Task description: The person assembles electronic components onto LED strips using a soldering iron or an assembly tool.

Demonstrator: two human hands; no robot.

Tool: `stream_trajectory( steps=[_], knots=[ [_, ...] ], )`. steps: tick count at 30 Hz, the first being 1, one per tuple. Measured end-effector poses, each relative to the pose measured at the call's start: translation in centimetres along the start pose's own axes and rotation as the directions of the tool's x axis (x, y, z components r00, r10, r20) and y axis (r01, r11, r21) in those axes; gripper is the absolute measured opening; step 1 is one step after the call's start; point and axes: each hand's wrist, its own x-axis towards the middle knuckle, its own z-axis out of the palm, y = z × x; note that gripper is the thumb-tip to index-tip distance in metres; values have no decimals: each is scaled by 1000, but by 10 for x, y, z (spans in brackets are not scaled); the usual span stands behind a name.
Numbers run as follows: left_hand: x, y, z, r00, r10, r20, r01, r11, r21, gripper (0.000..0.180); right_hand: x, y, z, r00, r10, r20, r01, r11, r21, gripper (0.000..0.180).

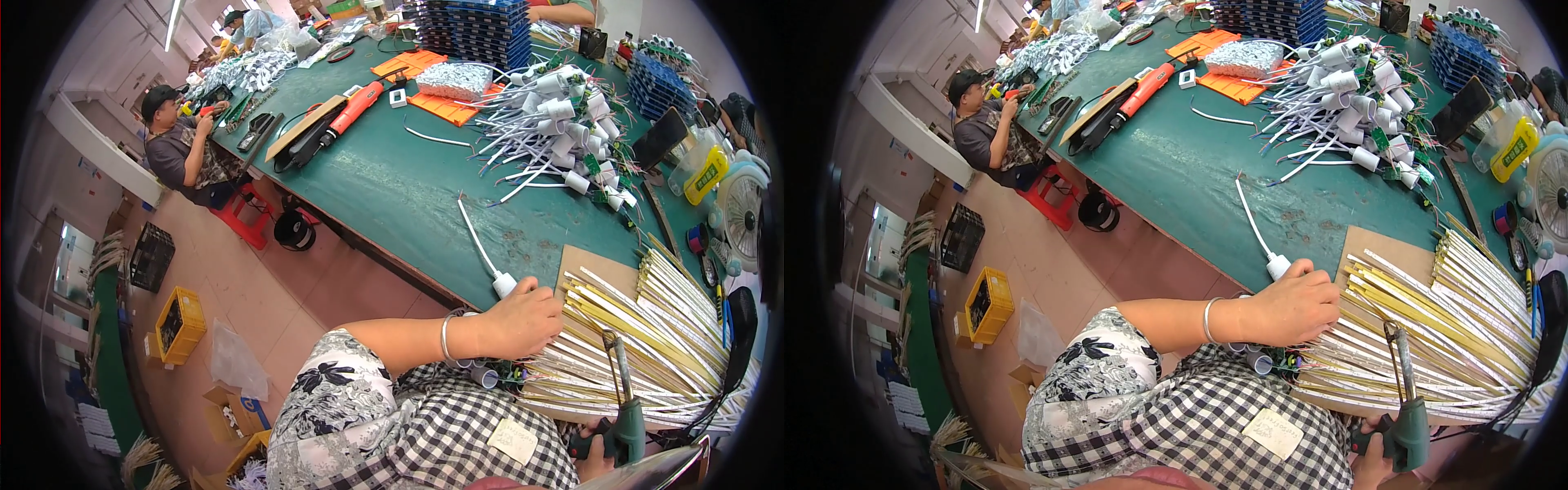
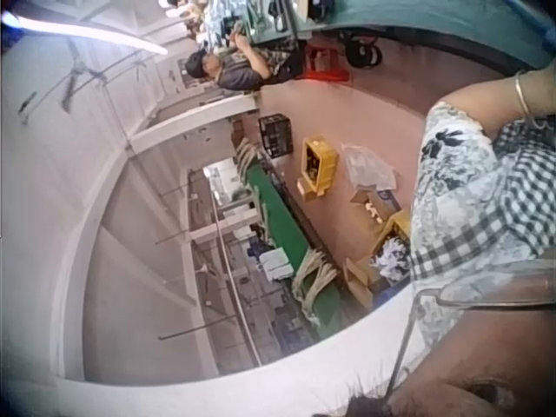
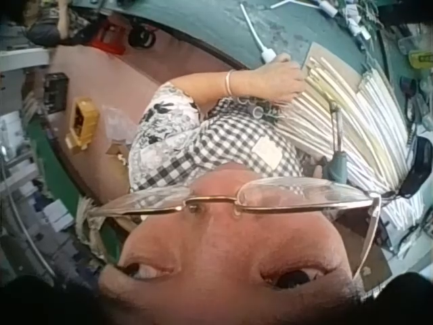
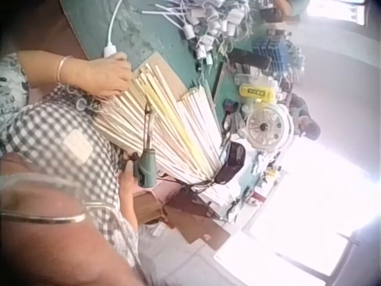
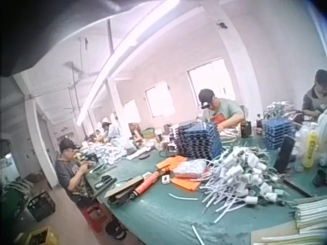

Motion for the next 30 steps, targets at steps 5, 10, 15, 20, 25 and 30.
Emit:
stream_trajectory(
  steps=[5, 10, 15, 20, 25, 30],
  knots=[
    [-2, 0, -2, 998, 18, 57, -13, 996, -86, 5, -6, -3, 3, 1000, -18, 24, 19, 999, -44, 52],
    [0, -8, 1, 993, 53, 103, -36, 986, -164, 5, -7, -3, 7, 998, -26, 61, 31, 996, -89, 52],
    [2, -6, -4, 998, 39, 52, -33, 994, -106, 7, -5, -2, 10, 995, -37, 89, 48, 991, -128, 51],
    [0, 1, -6, 1000, -10, -7, 10, 1000, 11, 8, -10, -2, 10, 992, -43, 116, 63, 983, -171, 51],
    [-5, 8, -3, 999, -49, -10, 49, 998, 48, 8, -14, -3, 7, 987, -44, 155, 77, 974, -214, 50],
    [-2, 13, -2, 992, -79, 94, 77, 997, 30, 9, -38, -17, 4, 991, -45, 125, 79, 957, -280, 50]
  ],
)
